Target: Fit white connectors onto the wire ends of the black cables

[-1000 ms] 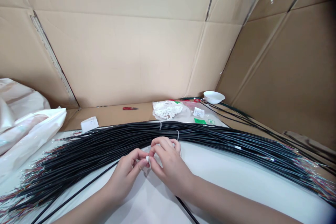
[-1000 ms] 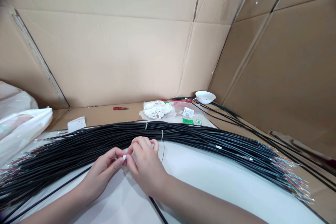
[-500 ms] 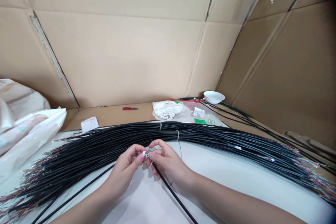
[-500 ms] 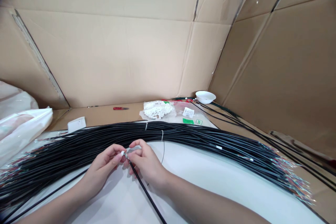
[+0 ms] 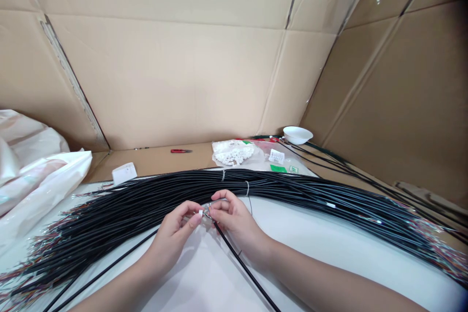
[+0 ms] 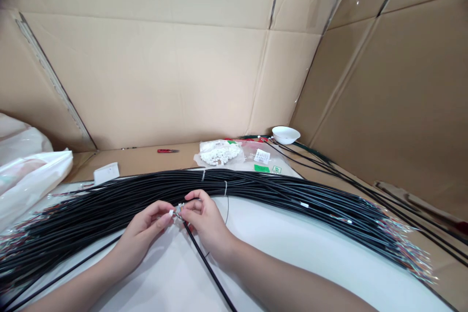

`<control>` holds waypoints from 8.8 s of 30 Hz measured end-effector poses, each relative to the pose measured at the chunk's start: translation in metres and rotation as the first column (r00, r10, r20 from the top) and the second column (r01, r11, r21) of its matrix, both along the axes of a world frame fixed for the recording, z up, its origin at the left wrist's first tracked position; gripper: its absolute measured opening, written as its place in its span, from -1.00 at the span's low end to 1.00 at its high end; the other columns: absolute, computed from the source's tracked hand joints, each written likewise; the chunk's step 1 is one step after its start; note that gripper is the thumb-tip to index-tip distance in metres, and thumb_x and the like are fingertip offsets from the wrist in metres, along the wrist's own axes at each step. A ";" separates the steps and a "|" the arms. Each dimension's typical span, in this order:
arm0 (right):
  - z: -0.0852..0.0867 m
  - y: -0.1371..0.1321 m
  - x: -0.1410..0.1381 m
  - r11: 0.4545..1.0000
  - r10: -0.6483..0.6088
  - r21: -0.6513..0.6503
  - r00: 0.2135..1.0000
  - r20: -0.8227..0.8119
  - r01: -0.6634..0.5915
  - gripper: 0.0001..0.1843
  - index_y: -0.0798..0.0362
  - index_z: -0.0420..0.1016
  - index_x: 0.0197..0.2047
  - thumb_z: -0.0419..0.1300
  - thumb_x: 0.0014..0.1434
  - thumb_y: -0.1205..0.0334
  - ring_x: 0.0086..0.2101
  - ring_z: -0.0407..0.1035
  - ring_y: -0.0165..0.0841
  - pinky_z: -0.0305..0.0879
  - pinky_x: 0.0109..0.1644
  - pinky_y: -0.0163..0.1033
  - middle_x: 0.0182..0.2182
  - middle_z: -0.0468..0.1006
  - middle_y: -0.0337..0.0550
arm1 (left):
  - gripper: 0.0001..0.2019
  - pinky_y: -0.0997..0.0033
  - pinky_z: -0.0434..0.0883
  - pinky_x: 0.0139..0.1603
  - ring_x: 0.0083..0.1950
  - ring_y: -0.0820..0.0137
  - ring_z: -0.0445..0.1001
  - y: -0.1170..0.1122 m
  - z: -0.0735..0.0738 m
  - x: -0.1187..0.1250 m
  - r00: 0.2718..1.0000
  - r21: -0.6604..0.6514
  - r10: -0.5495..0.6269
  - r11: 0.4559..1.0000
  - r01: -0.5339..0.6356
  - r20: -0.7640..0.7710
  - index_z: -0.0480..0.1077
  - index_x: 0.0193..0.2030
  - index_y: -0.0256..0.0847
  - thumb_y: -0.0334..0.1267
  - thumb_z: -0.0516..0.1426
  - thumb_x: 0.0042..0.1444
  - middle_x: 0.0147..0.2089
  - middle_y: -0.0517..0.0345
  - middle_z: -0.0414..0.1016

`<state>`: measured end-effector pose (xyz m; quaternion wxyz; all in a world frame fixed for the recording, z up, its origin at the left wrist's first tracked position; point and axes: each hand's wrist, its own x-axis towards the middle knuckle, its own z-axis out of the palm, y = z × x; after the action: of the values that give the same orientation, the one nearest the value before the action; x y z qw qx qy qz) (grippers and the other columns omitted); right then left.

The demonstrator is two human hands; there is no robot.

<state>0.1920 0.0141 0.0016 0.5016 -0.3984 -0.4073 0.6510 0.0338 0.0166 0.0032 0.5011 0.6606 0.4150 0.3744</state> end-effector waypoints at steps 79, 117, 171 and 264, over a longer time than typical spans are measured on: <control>-0.007 0.001 0.002 0.992 0.077 0.083 0.967 0.243 -0.100 -0.70 0.10 0.22 -0.57 0.14 -0.01 0.06 -0.58 0.01 -0.51 -0.11 -0.50 -0.36 -0.66 0.16 -0.35 | -0.86 0.41 0.26 -0.15 -0.01 0.27 0.35 -0.003 0.001 -0.004 0.996 0.157 0.048 0.987 -0.035 -0.081 0.39 -0.30 -0.15 -0.21 0.04 0.12 -0.01 0.08 0.42; 0.011 0.000 0.003 0.994 0.100 0.019 0.975 0.198 -0.106 -0.86 0.16 0.44 -0.48 0.17 -0.08 0.25 -0.55 0.25 -0.48 0.08 -0.46 -0.36 -0.59 0.38 -0.24 | -0.86 0.38 0.28 -0.11 -0.04 0.27 0.34 -0.006 0.004 -0.002 0.980 0.273 0.078 0.962 -0.026 -0.184 0.38 -0.31 -0.16 -0.24 0.02 0.12 -0.08 0.05 0.41; 0.016 -0.004 0.009 0.922 0.143 0.206 0.783 0.605 -0.327 -0.89 0.11 0.39 -0.57 0.15 -0.04 0.30 -0.32 0.25 -0.40 0.15 -0.29 -0.35 -0.40 0.33 -0.23 | -0.80 0.48 0.27 -0.33 -0.43 0.47 0.22 -0.008 0.001 0.010 0.928 -0.411 0.123 0.911 0.036 0.352 0.35 -0.52 -0.31 -0.21 0.14 -0.01 -0.50 0.22 0.23; 0.025 -0.013 0.007 0.828 -0.117 0.420 0.617 0.778 -0.373 -0.85 0.08 0.36 -0.46 0.02 0.10 0.34 -0.32 0.20 -0.38 0.11 -0.25 -0.29 -0.39 0.30 -0.19 | -0.77 0.61 0.08 -0.62 -0.56 0.53 0.11 -0.013 0.000 0.008 1.000 -0.121 0.019 0.993 -0.017 0.015 0.21 -0.45 -0.20 -0.10 0.01 0.11 -0.55 0.30 0.19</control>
<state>0.1987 0.0012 0.0264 0.3166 -0.4478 -0.7784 0.3055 0.0422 0.0037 0.0032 0.5401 0.6223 0.4388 0.3585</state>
